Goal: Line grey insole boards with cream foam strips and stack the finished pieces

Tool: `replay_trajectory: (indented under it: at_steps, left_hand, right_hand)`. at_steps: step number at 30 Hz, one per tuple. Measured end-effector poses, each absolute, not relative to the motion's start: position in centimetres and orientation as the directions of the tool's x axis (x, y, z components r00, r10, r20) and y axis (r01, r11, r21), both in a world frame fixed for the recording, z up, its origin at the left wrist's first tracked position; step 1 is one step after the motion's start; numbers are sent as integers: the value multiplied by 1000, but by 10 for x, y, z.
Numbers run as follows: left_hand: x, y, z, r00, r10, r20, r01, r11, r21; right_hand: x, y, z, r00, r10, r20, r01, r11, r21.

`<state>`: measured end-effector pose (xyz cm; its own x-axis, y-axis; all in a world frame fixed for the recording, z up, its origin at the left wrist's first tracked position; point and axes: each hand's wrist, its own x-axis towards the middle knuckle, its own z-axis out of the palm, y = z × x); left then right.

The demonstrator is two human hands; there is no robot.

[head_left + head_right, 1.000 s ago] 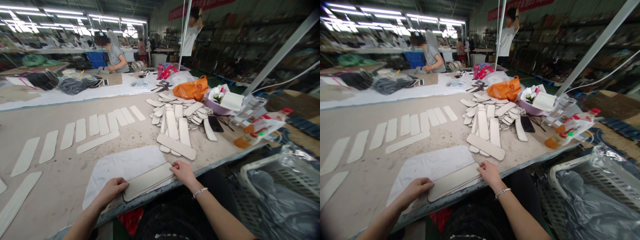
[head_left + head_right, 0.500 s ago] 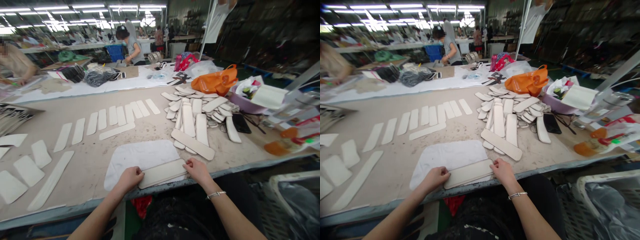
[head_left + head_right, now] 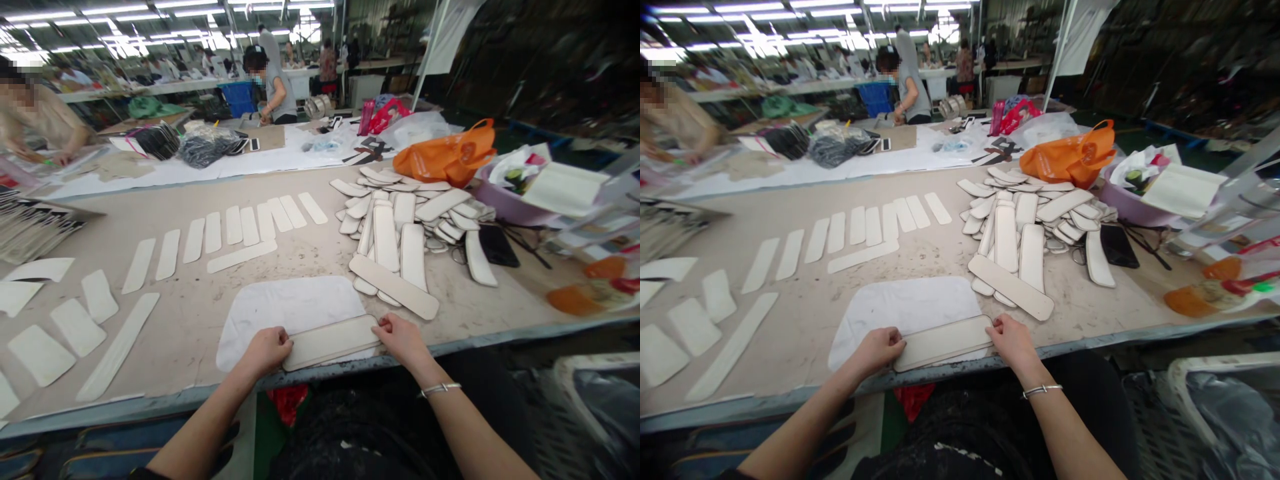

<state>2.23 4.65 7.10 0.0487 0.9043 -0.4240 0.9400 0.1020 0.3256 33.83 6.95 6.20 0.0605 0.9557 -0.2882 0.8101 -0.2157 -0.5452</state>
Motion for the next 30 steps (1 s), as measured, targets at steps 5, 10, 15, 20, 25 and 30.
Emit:
replay_trajectory:
  at_steps: [5, 10, 15, 20, 25, 30]
  left_hand:
    - [22, 42, 74, 28, 916, -400, 930, 123, 348]
    - [24, 27, 74, -80, 929, -360, 875, 238, 421]
    - [7, 22, 78, -103, 874, -476, 688, 408, 600]
    - [-29, 10, 88, -344, 898, -273, 601, 435, 671]
    - [-12, -11, 77, 136, 931, 338, 809, -301, 505]
    - [7, -11, 54, 532, 801, 275, 701, -599, 387]
  right_hand:
    - [339, 68, 61, 62, 959, -278, 816, -209, -539]
    - [338, 69, 60, 49, 957, -284, 829, -198, -523]
    - [338, 70, 62, 46, 954, -296, 847, -194, -495]
    - [339, 69, 63, 25, 955, -296, 842, -179, -509]
    - [339, 69, 61, 26, 963, -267, 846, -164, -507]
    - [340, 67, 62, 43, 959, -281, 821, -195, -537]
